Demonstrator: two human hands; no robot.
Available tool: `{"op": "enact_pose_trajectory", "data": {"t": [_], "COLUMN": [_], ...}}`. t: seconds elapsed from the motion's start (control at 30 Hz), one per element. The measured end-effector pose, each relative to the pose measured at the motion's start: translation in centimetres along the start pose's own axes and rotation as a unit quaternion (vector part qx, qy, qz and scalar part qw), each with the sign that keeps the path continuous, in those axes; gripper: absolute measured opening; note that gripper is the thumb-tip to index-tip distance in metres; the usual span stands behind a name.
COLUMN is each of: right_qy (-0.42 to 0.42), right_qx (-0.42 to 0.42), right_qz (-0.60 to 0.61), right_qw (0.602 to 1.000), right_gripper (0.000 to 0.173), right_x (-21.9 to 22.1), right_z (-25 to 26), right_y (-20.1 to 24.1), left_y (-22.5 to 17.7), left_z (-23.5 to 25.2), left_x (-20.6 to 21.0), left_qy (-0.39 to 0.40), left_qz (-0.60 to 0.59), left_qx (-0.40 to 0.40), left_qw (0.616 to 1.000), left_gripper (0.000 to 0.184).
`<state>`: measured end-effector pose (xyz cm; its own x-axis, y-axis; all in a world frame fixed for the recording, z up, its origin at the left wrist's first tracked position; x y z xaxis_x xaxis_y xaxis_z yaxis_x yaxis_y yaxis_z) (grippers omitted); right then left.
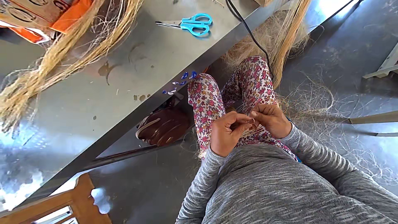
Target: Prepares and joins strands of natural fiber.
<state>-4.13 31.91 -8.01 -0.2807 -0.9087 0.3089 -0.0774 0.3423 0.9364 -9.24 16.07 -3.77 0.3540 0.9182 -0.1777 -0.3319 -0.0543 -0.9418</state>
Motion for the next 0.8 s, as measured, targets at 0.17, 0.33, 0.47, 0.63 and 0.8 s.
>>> {"op": "enact_pose_trajectory", "data": {"t": [0.17, 0.33, 0.47, 0.63, 0.8], "right_qy": [0.000, -0.001, -0.012, -0.023, 0.001], "right_qx": [0.048, 0.044, 0.041, 0.050, 0.039], "right_qz": [0.010, -0.020, -0.038, -0.052, -0.100], "right_qw": [0.999, 0.999, 0.998, 0.997, 0.994], "right_gripper": [0.022, 0.022, 0.021, 0.022, 0.014], "right_x": [0.6, 0.6, 0.5, 0.6, -0.1], "right_z": [0.0, -0.1, -0.1, -0.1, 0.5], "right_y": [0.1, 0.2, 0.0, -0.1, 0.0], "left_y": [-0.1, 0.0, 0.5, 1.0, 2.0], "left_z": [0.1, 0.2, 0.1, -0.1, 0.0], "left_x": [0.3, 0.1, 0.2, 0.3, -0.2], "left_qy": [-0.036, -0.037, -0.050, -0.076, -0.083], "left_qz": [0.003, 0.029, 0.038, 0.054, 0.043], "left_qx": [-0.037, -0.042, -0.047, -0.060, -0.124], "left_qw": [0.999, 0.998, 0.997, 0.994, 0.988], "left_gripper": [0.035, 0.021, 0.016, 0.008, 0.006]}}
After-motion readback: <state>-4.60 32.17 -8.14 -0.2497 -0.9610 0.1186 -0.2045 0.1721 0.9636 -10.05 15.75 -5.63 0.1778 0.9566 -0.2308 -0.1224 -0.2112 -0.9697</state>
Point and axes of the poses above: each hand's wrist, its own z-axis towards the middle knuckle, its own x-axis out of the palm, y = z × x, the point moved 4 cm from there along z, towards the middle knuckle, and after that the axes turned 13 degrees about -y, right-handed, at the moved point
